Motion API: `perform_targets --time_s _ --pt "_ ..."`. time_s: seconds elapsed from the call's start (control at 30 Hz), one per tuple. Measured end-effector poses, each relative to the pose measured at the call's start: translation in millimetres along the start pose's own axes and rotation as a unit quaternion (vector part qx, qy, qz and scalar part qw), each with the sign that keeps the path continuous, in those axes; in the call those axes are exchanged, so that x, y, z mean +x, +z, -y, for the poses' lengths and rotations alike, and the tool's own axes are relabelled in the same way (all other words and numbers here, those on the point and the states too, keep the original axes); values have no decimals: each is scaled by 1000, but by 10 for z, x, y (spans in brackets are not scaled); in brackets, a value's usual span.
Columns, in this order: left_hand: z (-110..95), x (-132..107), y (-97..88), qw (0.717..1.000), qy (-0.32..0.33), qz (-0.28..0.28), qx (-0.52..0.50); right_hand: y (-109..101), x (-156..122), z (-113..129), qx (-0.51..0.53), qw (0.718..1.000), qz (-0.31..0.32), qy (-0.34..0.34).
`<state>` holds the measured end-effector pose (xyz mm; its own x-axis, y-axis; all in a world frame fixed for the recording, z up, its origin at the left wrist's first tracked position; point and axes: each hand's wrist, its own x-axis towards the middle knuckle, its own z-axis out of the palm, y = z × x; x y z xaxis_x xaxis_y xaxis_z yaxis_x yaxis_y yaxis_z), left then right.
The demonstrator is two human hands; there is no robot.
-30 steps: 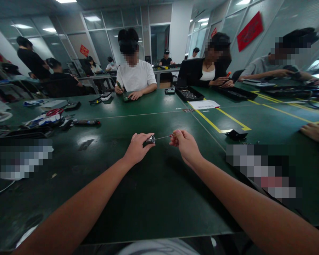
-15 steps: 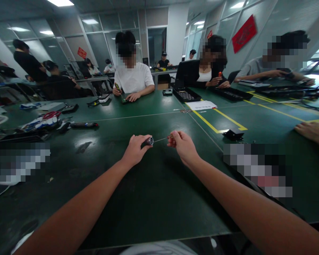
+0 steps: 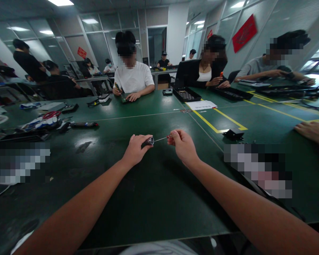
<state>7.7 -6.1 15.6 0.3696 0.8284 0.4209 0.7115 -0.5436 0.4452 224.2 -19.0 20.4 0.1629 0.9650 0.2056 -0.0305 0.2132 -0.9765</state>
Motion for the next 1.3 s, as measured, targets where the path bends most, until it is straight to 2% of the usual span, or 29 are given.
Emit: perform_targets --time_s 0.53,0.93,1.1,1.3 --pt "4 12 9 1000 7 -18 3 13 14 -46 33 999 1 19" --pt "8 8 9 999 4 -31 -13 0 -4 -13 0 1000 5 11" --pt "20 1 12 999 15 -28 -10 -3 -20 -3 -46 998 13 -36" --pt "50 12 32 999 25 -40 -19 22 -11 3 -21 1000 0 13"
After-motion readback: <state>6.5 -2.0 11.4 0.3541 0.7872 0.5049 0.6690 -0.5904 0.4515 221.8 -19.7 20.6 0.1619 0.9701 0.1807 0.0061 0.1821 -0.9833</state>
